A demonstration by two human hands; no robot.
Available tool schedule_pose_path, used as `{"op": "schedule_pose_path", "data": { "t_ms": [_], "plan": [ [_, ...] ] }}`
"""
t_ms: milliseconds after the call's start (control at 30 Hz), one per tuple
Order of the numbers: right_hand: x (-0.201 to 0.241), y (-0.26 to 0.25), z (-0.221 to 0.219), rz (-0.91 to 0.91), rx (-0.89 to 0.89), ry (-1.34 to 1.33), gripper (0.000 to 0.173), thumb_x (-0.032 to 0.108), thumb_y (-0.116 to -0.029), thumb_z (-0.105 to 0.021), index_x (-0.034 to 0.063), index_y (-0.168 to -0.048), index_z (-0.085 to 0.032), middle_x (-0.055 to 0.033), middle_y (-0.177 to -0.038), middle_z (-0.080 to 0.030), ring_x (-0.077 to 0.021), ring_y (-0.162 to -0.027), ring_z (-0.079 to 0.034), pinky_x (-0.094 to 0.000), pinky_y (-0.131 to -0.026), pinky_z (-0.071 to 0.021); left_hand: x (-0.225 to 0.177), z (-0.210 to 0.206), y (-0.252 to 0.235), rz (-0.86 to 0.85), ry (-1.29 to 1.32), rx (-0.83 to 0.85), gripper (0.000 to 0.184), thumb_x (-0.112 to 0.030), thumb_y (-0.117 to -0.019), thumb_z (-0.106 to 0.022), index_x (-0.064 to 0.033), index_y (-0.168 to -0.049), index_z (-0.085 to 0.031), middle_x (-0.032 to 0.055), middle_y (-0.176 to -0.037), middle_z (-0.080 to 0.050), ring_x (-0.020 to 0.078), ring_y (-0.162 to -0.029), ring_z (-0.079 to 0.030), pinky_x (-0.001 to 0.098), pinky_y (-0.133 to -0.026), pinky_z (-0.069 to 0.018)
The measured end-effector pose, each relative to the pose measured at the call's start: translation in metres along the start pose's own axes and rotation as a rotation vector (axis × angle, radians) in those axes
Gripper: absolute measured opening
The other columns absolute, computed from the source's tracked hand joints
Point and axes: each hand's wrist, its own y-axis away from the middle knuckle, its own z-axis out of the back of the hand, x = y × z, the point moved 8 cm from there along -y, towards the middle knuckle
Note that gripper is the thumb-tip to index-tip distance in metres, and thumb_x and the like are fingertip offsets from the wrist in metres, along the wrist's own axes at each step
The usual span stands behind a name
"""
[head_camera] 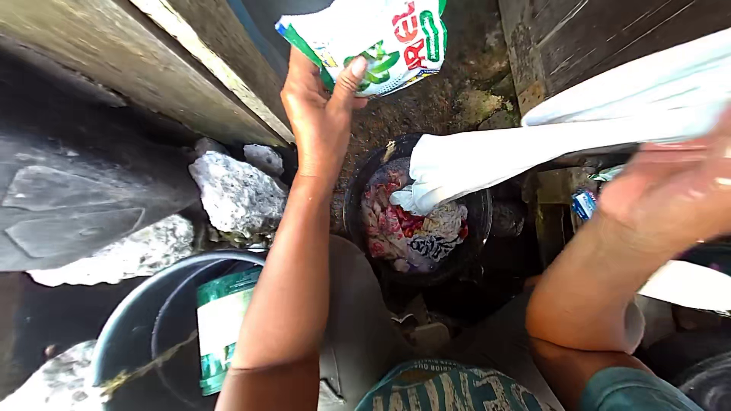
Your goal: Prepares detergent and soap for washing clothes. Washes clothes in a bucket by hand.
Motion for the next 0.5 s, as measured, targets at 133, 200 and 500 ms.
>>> {"op": "schedule_pose_path", "data": {
  "t_ms": [133,200,500],
  "plan": [
    [-0.073,0.036,-0.038,-0.076,0.273,0.087,0.018,0.002,-0.0956,-0.065,0.0126,-0.111,-0.067,0.0132,-0.100,-0.073,-0.0006,-0.095,-0.069,-0.0266,-0.089,-0.0593,-0.003,-0.003,0.002,-0.009,0.001,0.027,0.032,-0.006,-0.0986,-0.064,0.0027,-0.125,-0.049,0.0054,-0.106,-0.071,0.0181,-0.088,-0.075,0.0363,-0.072,-0.0671],
    [-0.130,0.062,-0.045,-0.206,0.402,0.161,0.011,0.006,-0.0942,-0.069,0.0061,-0.105,-0.067,0.0079,-0.094,-0.072,-0.0011,-0.088,-0.069,-0.0268,-0.084,-0.0601,-0.004,-0.006,0.003,-0.006,0.010,0.038,0.033,-0.006,-0.0980,-0.065,0.0022,-0.124,-0.048,0.0047,-0.105,-0.071,0.0177,-0.087,-0.075,0.0359,-0.072,-0.0672],
    [-0.345,0.228,-0.038,-0.688,1.070,0.902,0.093,0.034,-0.0891,-0.079,0.0051,-0.161,-0.028,-0.0353,-0.163,-0.020,-0.0581,-0.146,-0.026,-0.0741,-0.111,-0.0308,-0.004,-0.014,0.006,-0.011,-0.022,0.096,0.031,-0.006,-0.0975,-0.066,-0.0004,-0.122,-0.049,0.0021,-0.104,-0.071,0.0162,-0.089,-0.075,0.0355,-0.073,-0.0673]
  ]
}}
